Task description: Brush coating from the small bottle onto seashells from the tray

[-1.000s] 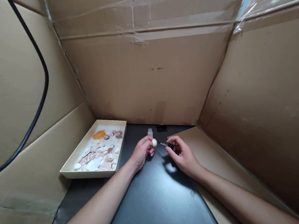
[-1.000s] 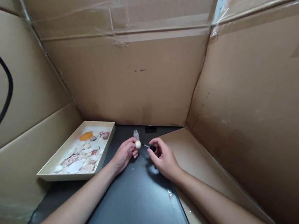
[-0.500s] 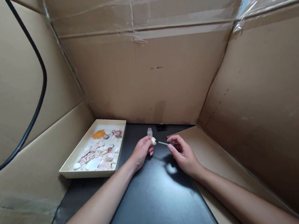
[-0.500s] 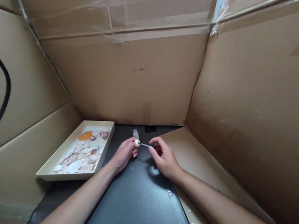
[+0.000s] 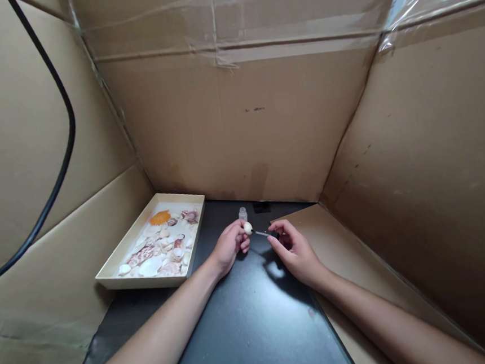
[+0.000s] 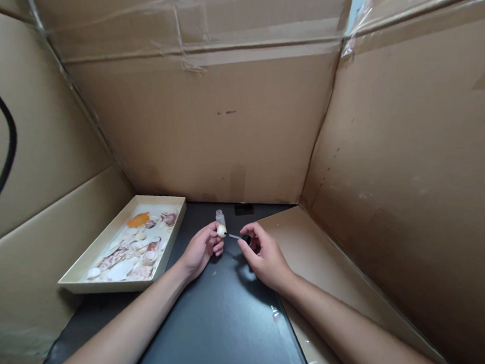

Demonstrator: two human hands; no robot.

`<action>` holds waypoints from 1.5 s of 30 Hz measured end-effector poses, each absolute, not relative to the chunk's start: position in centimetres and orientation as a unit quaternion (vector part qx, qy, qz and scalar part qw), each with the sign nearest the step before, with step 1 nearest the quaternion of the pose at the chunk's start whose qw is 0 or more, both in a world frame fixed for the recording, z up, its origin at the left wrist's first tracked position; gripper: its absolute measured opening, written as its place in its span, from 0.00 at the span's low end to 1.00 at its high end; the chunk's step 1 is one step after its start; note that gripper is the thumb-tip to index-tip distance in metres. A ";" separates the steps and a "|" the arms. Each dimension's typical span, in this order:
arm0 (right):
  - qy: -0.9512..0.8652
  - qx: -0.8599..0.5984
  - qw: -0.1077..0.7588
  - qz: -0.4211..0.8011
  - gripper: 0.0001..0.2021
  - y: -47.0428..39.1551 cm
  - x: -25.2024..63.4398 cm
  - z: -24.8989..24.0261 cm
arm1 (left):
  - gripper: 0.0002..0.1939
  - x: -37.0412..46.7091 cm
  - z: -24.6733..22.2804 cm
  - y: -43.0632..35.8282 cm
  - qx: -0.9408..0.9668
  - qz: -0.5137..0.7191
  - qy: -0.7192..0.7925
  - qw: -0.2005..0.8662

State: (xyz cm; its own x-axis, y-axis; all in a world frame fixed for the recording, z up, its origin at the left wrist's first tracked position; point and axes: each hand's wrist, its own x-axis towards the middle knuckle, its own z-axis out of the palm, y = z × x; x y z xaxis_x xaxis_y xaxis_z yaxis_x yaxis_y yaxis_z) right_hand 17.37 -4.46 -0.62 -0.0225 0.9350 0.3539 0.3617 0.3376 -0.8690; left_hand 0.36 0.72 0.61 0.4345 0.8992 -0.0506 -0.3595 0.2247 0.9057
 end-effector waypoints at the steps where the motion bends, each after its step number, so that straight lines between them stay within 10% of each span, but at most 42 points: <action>1: -0.652 -0.496 0.494 0.291 0.10 -4.5 17.4 -0.6 | 0.03 0.4 0.6 0.7 0.444 0.436 0.304 0.721; 45: -0.647 -0.468 0.527 0.292 0.08 -4.7 17.5 -0.4 | 0.07 0.4 0.2 0.8 0.500 0.406 0.324 0.693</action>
State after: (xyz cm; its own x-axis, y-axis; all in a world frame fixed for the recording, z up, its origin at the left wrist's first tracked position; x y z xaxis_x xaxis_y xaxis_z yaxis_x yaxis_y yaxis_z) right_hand 17.53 -4.69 -0.38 -0.0071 0.9128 0.4083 0.2984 0.3917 -0.8704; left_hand 0.37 0.81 0.18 0.4597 0.8871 -0.0429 -0.2386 0.1699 0.9561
